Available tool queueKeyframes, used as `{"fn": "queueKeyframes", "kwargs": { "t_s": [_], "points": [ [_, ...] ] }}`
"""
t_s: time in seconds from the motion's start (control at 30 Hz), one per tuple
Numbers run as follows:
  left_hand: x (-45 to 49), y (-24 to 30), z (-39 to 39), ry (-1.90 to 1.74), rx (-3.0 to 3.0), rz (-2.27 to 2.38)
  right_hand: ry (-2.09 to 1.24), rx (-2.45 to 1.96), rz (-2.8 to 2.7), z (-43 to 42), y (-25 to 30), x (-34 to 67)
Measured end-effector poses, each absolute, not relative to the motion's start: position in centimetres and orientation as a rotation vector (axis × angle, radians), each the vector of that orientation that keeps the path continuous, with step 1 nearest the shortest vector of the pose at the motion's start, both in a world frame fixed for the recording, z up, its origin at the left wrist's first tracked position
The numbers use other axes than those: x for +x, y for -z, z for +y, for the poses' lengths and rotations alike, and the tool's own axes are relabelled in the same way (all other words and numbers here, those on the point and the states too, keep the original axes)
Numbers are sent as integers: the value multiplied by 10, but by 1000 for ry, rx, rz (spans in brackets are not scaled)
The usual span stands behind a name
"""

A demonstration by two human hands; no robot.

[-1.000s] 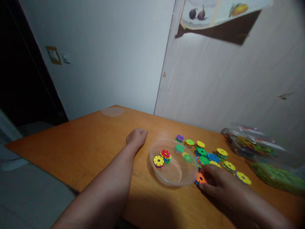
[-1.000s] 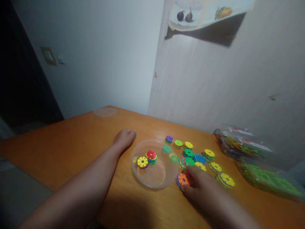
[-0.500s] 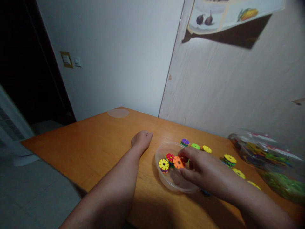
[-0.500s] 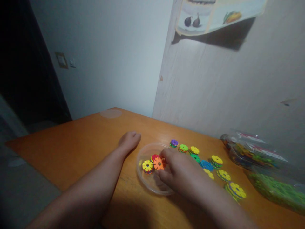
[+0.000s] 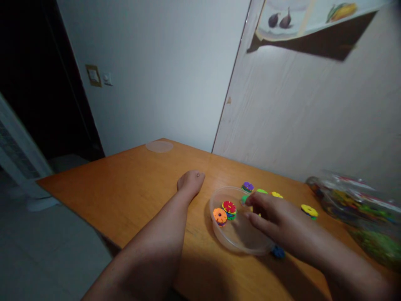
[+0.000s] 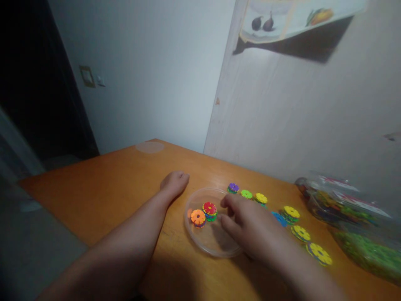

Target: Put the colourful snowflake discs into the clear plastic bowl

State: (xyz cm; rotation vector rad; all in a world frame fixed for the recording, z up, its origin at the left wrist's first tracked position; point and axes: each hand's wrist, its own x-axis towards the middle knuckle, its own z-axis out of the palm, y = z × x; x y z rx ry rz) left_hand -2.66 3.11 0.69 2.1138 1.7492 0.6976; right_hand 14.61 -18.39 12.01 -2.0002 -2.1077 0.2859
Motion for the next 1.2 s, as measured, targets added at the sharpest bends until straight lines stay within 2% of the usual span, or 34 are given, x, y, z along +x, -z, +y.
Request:
{"fn": "queueKeyframes", "kwargs": {
  "t_s": [0.13,0.37,0.73,0.87,1.0,1.2],
  "points": [
    [-27,-7,32,-700,2116,1752,-279,-2107,-1986,-213,-112,183],
    [-28,-4,35,-716,2152,1756,-493,-2340,-1837,-238,-90,196],
    [-28,-5,35,-705,2155,1764,-392,-2339,-1864,-234,-51,212],
    [-28,-3,36,-715,2168,1763,-355,-2322,-1814,-239,-65,214],
    [-27,0,38,-722,2174,1763,-179,-2185,-1713,-239,-93,211],
    [-28,-1,37,-722,2164,1753,-127,-2039,-1991,-203,-120,169]
  ]
}}
